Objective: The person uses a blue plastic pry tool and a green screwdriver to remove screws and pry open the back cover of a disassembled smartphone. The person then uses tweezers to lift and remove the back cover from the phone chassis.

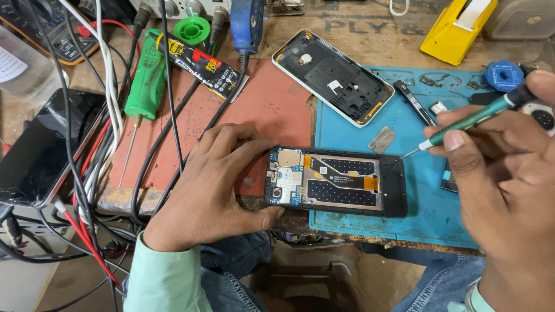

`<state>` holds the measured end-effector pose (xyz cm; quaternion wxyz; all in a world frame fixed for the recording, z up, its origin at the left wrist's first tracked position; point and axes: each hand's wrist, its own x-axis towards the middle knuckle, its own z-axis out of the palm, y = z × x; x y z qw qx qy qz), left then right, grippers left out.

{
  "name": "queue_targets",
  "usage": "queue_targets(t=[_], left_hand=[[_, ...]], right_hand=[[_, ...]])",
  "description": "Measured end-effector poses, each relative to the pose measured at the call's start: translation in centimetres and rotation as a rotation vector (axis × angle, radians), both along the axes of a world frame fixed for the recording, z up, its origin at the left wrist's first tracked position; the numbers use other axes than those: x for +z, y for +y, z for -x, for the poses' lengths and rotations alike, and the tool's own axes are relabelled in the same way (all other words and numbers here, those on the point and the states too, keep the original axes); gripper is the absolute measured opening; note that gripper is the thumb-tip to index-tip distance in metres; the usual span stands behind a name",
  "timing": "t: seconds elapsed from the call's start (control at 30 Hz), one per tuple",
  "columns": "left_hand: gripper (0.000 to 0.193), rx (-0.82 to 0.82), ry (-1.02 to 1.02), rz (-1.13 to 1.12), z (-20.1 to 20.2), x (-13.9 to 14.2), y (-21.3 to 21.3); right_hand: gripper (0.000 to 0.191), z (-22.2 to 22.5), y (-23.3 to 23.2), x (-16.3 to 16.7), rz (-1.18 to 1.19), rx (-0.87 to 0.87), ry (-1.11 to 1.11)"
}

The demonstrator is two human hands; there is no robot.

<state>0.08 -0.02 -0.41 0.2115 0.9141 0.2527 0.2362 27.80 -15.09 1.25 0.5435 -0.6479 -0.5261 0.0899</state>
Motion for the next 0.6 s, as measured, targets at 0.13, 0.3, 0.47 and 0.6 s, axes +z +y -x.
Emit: queue_targets(t=[0.13,0.3,0.47,0.6], left_hand=[[0.085,0.009,0.012,-0.006,0.0,0.1,0.0],[0.085,0.002,0.003,-0.019,0.0,0.1,0.0],[0.083,0.005,0.014,-0.007,0.1,0.3,0.0],[0.084,0.0,0.023,0.017,0.2,0.7,-0.1]], right_hand=[[0.053,-0.4,-0.1,-0.5,-0.031,0.034,-0.102],[0.055,-0.9,-0.5,-1.0,-0.022,0.077,-0.186],[0.056,-0.8,-0.6,-1.7,-0.08,0.065,-0.252],[0.05,-0.5,-0.7,-1.7,-0.147,0.065,-0.281]])
